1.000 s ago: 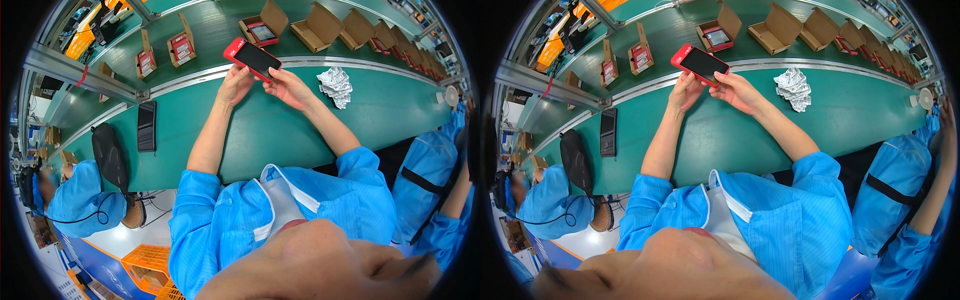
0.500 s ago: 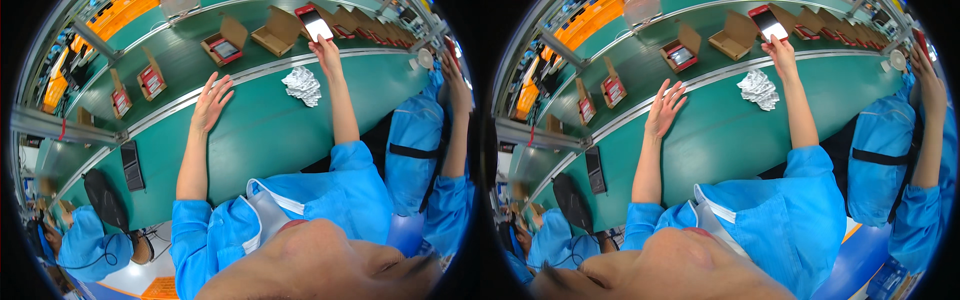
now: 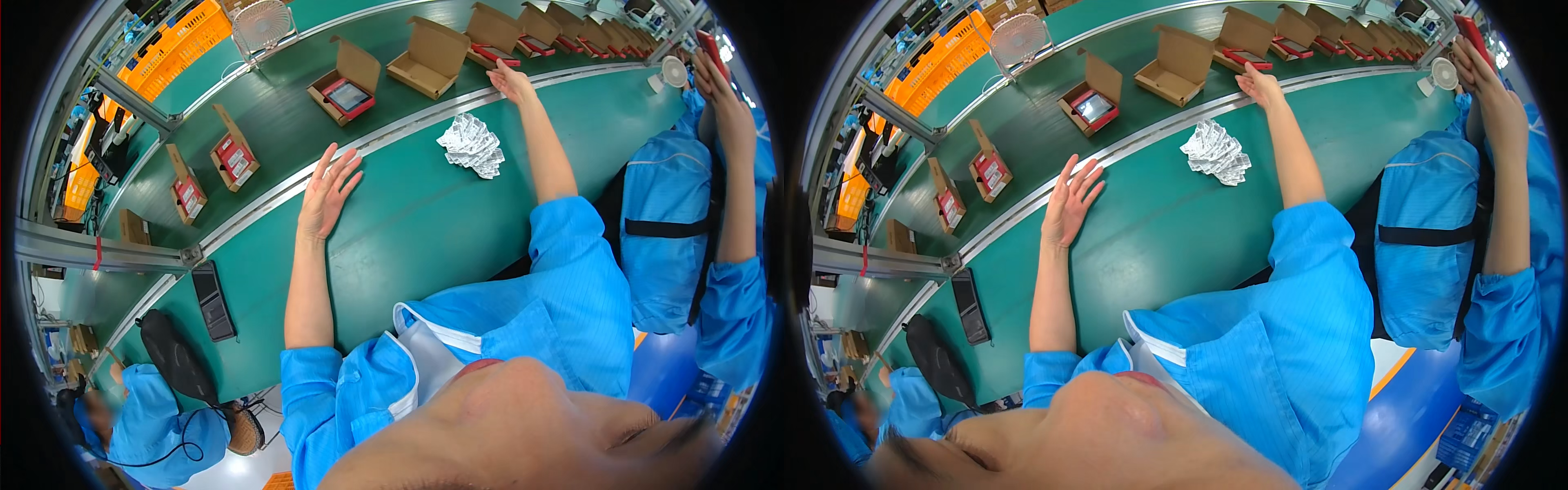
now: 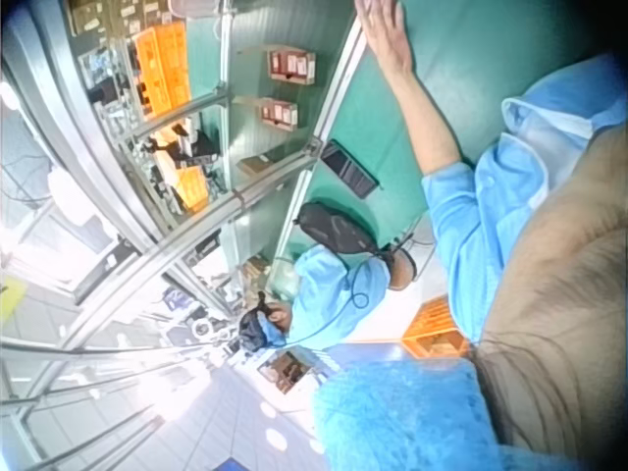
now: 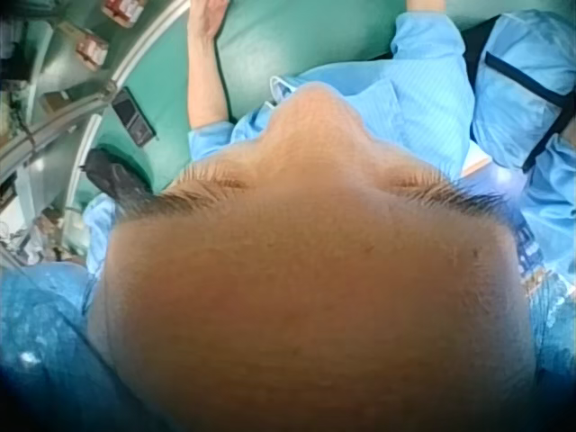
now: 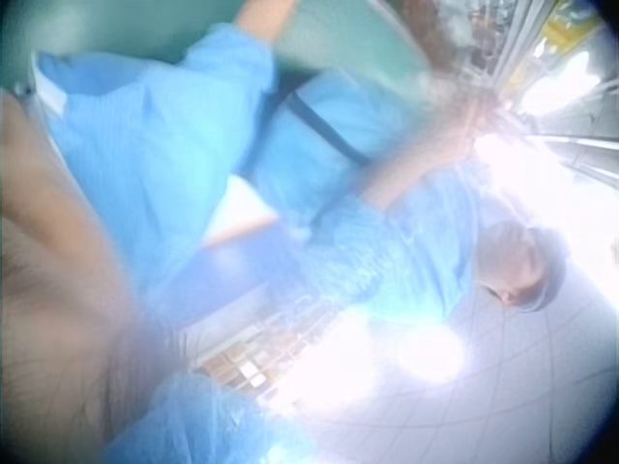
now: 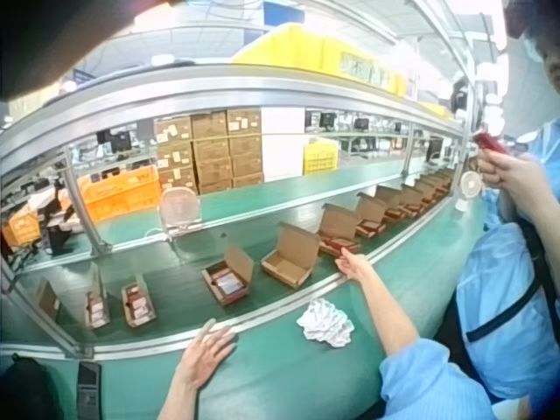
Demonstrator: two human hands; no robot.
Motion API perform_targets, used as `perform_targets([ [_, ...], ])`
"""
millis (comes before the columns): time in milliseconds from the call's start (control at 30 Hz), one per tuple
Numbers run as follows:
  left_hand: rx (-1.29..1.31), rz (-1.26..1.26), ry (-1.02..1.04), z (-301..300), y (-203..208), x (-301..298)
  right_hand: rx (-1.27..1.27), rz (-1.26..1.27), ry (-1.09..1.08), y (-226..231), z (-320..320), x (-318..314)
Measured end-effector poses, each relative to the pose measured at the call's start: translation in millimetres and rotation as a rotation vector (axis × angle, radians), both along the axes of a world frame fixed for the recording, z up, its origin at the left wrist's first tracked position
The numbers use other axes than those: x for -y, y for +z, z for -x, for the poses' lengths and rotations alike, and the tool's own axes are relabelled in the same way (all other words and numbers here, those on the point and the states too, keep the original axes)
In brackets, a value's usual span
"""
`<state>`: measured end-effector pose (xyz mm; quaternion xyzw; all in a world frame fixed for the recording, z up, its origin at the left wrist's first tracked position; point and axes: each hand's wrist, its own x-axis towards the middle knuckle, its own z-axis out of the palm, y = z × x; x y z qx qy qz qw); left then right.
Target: Packaging handheld electronic devices into cardboard boxes on an assembly line.
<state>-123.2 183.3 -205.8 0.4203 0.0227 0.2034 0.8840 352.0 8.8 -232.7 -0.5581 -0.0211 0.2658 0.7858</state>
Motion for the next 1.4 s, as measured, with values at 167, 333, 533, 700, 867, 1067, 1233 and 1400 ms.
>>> perform_targets([
  [167,0.0,0.068,0.071,1,-3,-3,0.814,0.373,-0.066,36,95,3],
  [333,-0.066,0.161,0.499,1,-11,-17,0.868,0.218,0.611,84,240,-68],
  [533,-0.022,0.348,0.949,47,-7,-61,1.066,0.276,0.8,52,363,-212],
  [700,-0.066,0.336,1.07,87,-1,-77,1.115,0.36,0.659,34,418,-291],
  [867,-0.129,0.286,1.14,133,-6,-98,1.155,0.355,0.552,16,430,-319],
  [1067,-0.188,0.202,1.045,145,-19,-110,1.423,0.341,0.486,35,427,-281],
  [1233,-0.202,0.089,0.927,103,-6,-99,1.973,0.001,0.383,65,451,-229],
  [1400,-0.015,0.093,0.882,76,-15,-84,2.229,-0.017,0.264,66,460,-214],
])
